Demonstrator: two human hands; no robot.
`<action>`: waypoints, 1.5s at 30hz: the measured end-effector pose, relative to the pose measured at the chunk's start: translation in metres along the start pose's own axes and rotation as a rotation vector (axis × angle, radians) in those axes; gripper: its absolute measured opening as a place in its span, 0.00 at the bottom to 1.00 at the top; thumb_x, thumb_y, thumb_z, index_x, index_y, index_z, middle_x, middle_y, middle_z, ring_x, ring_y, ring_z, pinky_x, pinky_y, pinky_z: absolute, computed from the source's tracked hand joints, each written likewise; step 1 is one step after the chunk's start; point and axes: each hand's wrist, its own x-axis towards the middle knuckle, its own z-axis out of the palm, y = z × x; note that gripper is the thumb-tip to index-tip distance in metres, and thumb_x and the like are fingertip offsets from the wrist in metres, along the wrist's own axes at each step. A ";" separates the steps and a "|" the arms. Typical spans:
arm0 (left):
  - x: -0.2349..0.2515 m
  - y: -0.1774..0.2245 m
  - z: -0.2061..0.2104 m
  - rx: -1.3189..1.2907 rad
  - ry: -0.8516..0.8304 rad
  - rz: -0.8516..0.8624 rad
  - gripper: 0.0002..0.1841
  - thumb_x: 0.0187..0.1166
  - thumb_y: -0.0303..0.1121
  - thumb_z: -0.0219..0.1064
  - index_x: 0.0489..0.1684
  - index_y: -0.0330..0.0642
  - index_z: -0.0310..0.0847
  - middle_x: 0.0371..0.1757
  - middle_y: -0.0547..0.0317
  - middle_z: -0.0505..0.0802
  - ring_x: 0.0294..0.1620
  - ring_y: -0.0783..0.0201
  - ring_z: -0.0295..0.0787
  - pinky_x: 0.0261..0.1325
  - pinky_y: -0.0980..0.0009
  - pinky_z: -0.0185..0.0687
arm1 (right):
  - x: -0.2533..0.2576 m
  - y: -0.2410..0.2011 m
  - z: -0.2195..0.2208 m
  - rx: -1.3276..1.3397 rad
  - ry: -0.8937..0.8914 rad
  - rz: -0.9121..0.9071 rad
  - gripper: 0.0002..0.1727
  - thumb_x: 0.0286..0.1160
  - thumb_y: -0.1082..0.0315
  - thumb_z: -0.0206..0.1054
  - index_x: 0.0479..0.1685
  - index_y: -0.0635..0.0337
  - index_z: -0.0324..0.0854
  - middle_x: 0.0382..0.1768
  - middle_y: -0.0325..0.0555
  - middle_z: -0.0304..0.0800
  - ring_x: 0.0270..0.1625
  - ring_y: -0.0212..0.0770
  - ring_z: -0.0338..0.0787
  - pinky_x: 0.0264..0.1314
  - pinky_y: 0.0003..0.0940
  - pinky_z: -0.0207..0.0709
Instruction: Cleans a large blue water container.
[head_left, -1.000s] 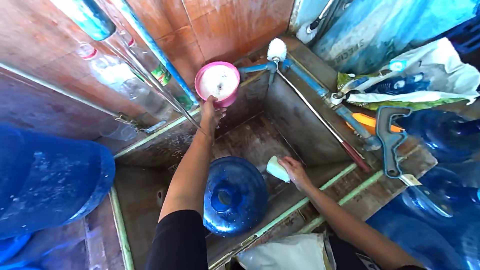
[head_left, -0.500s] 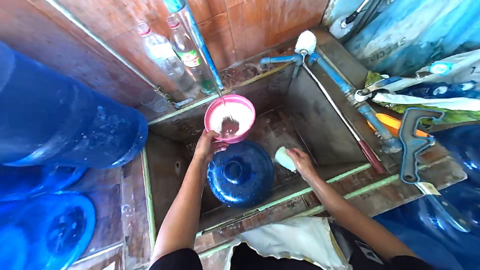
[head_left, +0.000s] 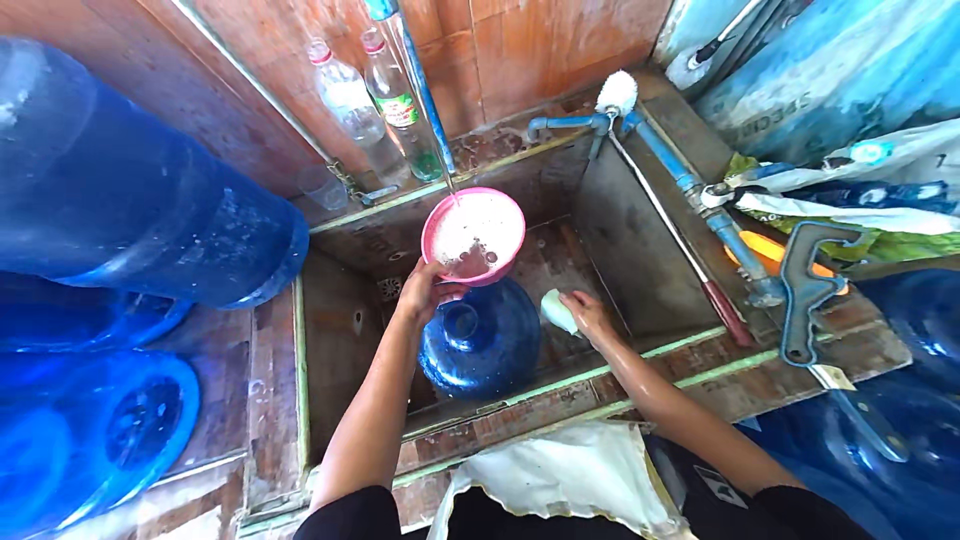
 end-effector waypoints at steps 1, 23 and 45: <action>0.000 0.001 0.002 -0.003 0.001 -0.003 0.22 0.89 0.31 0.47 0.82 0.45 0.59 0.47 0.42 0.89 0.33 0.55 0.91 0.37 0.63 0.90 | 0.001 0.001 0.000 -0.002 -0.002 -0.001 0.21 0.91 0.59 0.59 0.58 0.73 0.84 0.53 0.63 0.88 0.55 0.47 0.86 0.66 0.46 0.75; 0.016 -0.016 0.006 -0.052 0.062 -0.027 0.23 0.87 0.27 0.48 0.82 0.42 0.56 0.50 0.41 0.87 0.35 0.54 0.90 0.38 0.61 0.89 | 0.005 0.003 -0.001 -0.010 -0.019 0.006 0.22 0.91 0.58 0.58 0.59 0.73 0.83 0.53 0.64 0.88 0.57 0.50 0.86 0.67 0.49 0.75; 0.005 0.000 0.027 -0.043 0.124 -0.054 0.19 0.87 0.27 0.47 0.76 0.37 0.61 0.53 0.40 0.87 0.41 0.52 0.92 0.42 0.60 0.91 | -0.102 -0.010 0.028 0.318 0.124 -0.514 0.17 0.84 0.70 0.57 0.52 0.78 0.84 0.47 0.58 0.91 0.50 0.35 0.90 0.60 0.31 0.82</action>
